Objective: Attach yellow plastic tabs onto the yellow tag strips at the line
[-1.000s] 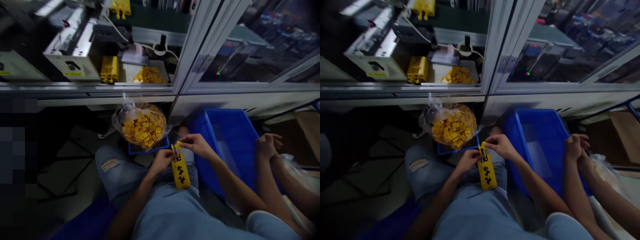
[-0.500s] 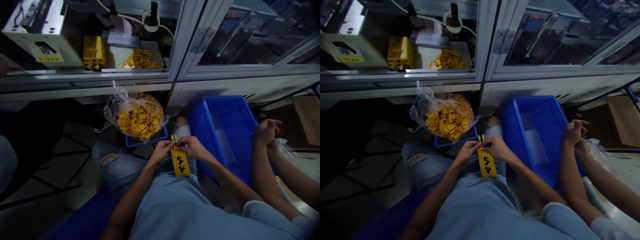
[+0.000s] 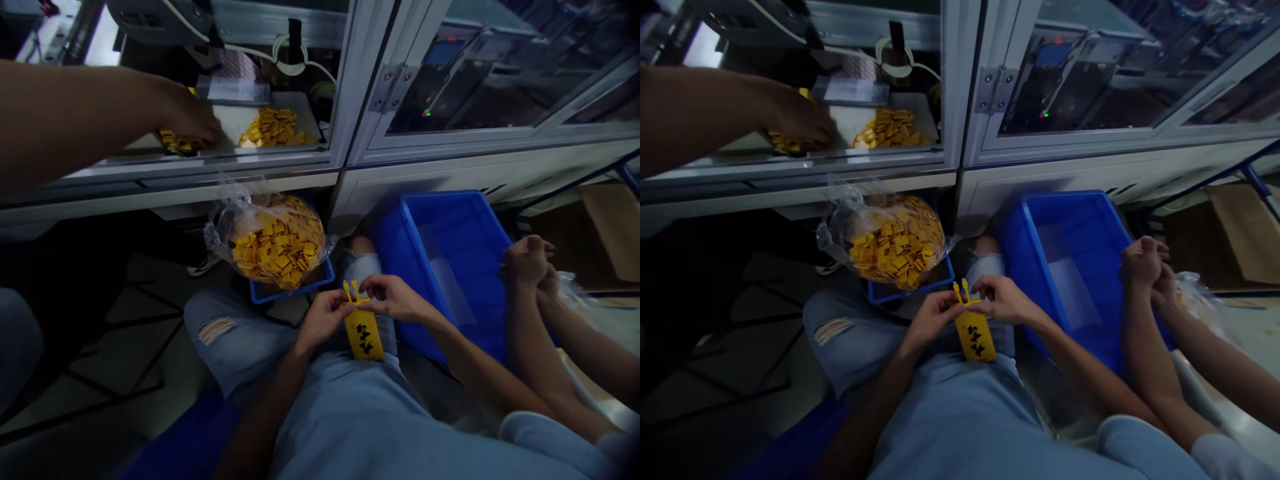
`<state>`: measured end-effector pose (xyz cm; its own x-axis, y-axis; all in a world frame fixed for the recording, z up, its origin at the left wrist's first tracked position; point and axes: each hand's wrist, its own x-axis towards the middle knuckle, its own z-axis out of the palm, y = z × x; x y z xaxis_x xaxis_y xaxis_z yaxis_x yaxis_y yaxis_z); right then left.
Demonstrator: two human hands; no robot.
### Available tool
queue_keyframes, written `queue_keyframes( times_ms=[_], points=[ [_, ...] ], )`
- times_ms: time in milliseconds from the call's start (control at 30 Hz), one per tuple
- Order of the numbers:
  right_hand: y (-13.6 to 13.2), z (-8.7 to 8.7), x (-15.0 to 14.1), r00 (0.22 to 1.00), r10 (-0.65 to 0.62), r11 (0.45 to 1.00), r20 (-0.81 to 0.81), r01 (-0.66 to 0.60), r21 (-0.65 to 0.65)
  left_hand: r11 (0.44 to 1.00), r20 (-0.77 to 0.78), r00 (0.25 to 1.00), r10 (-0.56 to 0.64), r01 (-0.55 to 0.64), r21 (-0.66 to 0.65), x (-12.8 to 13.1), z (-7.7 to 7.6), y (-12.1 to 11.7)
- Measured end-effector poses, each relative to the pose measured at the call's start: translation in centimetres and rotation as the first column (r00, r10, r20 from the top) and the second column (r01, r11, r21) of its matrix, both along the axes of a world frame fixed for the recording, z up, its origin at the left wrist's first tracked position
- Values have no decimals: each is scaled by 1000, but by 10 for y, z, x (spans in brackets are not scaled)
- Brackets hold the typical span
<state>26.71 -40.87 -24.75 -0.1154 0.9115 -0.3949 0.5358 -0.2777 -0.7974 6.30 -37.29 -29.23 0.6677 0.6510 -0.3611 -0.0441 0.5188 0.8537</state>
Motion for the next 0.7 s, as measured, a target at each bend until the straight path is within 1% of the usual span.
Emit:
queue_keyframes(
  times_ms=[67,100,133,200,300,400,500,567,633,700],
  points=[
    [-1,0,0,978,81,986,-194,-106,-126,999,-13,1000,-27,27,24,-5,11,-5],
    [-2,0,-1,955,104,976,-277,-151,-155,999,-21,999,-36,36,34,-7,16,-8],
    [-3,-1,-3,935,112,971,-337,-176,-165,998,-33,999,-38,40,42,-8,20,-11],
    [-6,-3,-8,909,103,970,-403,-181,-162,999,-61,998,-14,17,44,-9,26,-16],
    [-10,-8,-18,912,110,979,-396,-168,-114,998,-74,995,60,-61,-10,-8,29,-19],
    [-13,-14,-25,922,132,985,-365,-163,-54,991,-66,992,103,-108,-73,-7,26,-19],
    [-13,-21,-27,916,141,986,-377,-166,-33,993,-78,992,98,-103,-50,-11,20,-18],
    [-7,-22,-26,919,162,978,-360,-199,-66,994,-101,989,106,-106,0,-16,16,-16],
    [6,-21,-20,916,246,950,-316,-293,-111,997,-144,987,68,-62,47,-22,16,-13],
    [31,-19,-8,913,321,931,-251,-352,-92,996,-208,977,-41,56,70,-27,22,-7]
  ],
)
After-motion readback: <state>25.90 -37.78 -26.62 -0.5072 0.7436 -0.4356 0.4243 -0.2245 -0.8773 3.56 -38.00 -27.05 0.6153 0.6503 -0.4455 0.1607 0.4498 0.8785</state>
